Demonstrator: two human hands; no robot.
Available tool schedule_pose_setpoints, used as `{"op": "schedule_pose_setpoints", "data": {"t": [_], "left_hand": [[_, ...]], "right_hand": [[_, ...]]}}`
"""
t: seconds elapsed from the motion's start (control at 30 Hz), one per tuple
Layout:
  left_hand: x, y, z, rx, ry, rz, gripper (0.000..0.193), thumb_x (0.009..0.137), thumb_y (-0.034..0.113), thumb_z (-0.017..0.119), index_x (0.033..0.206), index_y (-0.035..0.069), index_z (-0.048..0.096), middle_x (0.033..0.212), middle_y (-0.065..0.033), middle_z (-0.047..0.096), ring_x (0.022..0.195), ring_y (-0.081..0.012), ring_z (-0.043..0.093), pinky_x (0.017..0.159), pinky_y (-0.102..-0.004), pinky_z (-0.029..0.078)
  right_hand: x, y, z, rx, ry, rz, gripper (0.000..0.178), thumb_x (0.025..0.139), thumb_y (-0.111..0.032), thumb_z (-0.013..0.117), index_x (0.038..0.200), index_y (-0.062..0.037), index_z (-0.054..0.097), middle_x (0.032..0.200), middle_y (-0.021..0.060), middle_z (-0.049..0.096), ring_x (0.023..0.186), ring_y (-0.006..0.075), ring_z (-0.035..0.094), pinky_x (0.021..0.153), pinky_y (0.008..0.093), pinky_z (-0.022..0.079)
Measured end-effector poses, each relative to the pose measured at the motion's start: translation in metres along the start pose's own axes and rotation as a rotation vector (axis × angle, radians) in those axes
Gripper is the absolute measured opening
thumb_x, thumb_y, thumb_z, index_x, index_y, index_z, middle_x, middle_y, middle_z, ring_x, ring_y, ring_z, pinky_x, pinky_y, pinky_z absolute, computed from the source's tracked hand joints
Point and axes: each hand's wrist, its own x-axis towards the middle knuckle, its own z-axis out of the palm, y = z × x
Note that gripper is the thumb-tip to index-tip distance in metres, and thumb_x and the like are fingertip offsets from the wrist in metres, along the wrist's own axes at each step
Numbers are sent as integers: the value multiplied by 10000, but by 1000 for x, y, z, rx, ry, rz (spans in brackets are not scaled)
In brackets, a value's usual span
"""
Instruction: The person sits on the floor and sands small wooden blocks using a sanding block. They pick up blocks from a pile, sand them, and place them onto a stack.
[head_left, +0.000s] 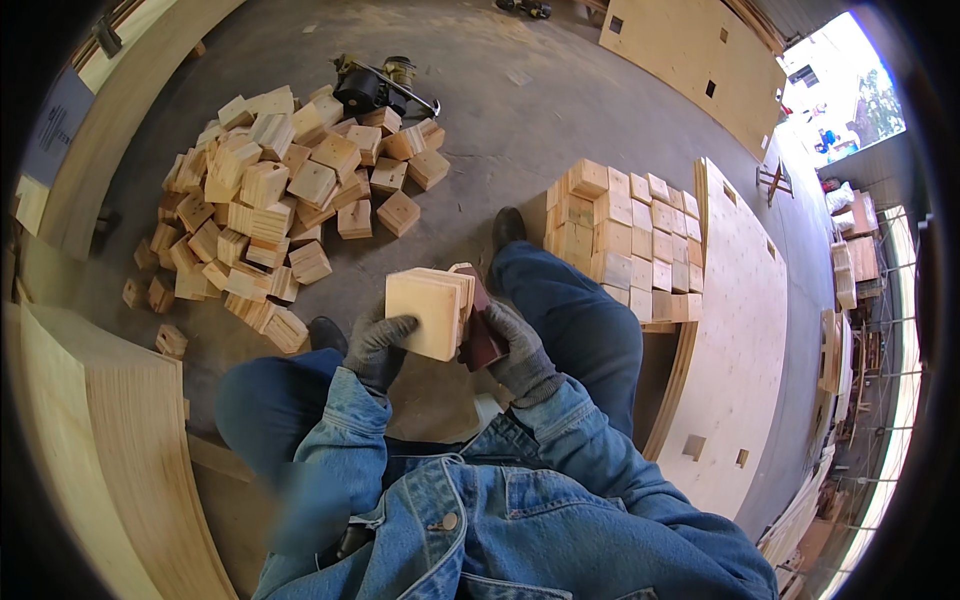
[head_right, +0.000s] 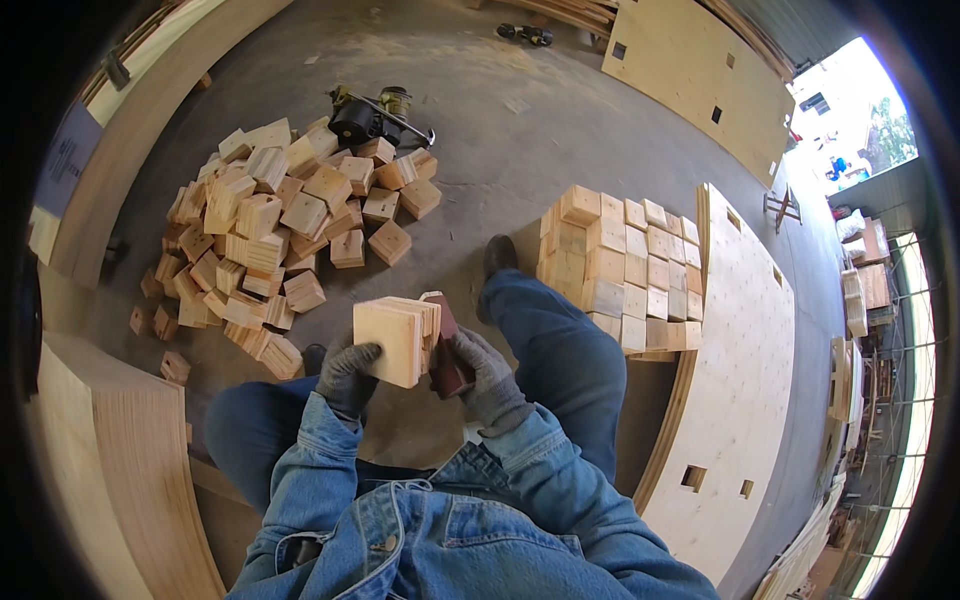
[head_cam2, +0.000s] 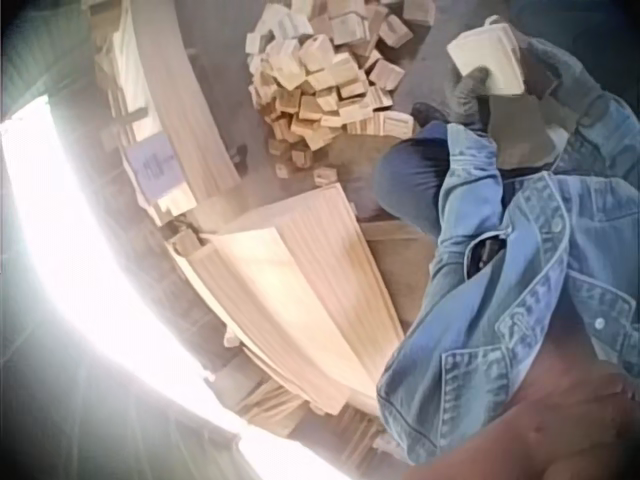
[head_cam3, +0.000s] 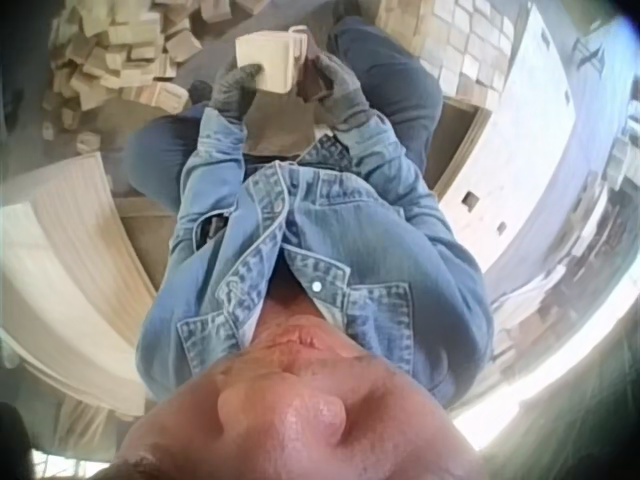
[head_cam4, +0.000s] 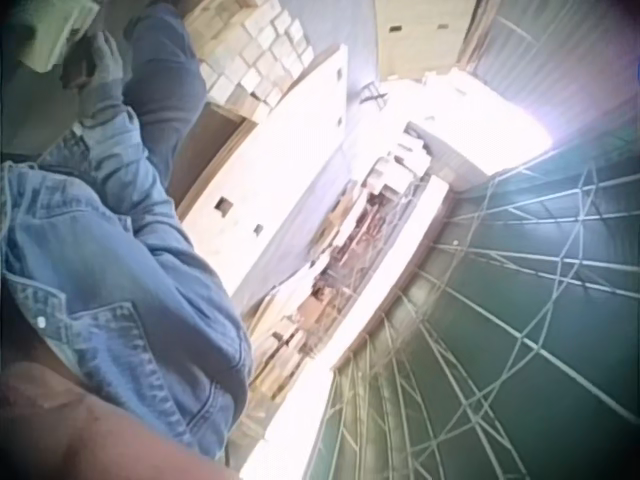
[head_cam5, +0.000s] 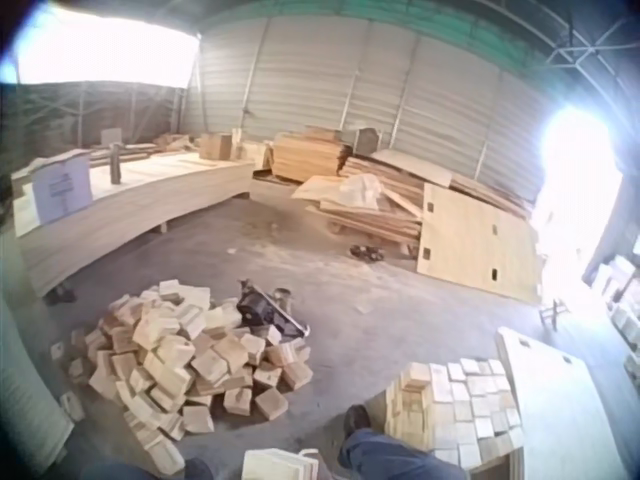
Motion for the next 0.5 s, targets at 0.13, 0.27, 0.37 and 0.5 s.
{"op": "schedule_pose_setpoints", "data": {"t": [0.13, 0.27, 0.37, 0.5], "left_hand": [[11, -7, -16, -153, 88, 17, 513, 925, 195, 739, 1359, -27, 579, 1259, -137, 681, 1157, -254, 671, 1019, -392, 535], [13, -17, -24, -345, 155, -58, 529, 954, 265, 727, 1372, -15, 564, 1281, -148, 673, 1159, -271, 672, 1028, -415, 542], [12, -26, -30, -356, 113, -102, 611, 993, 366, 661, 1471, 26, 489, 1384, -141, 618, 1253, -286, 612, 1101, -449, 484], [8, -29, -23, -404, 30, -79, 650, 1022, 454, 591, 1533, 82, 442, 1489, -131, 542, 1339, -305, 547, 1144, -486, 441]], "right_hand": [[-1, 1, 7, 20, -75, 60, 494, 1034, -321, 613, 1416, -23, 516, 1190, 162, 672, 977, 271, 720, 797, 419, 634], [5, 7, 2, 43, -28, 80, 491, 1029, -308, 627, 1416, -28, 514, 1194, 170, 665, 976, 281, 719, 766, 432, 645], [6, 10, 8, 73, 27, 55, 508, 1016, -288, 654, 1421, -21, 505, 1214, 174, 651, 993, 286, 713, 749, 434, 649], [3, 10, 18, 34, 59, 16, 531, 999, -269, 685, 1425, -10, 503, 1239, 168, 635, 1032, 285, 699, 762, 439, 646]]}}
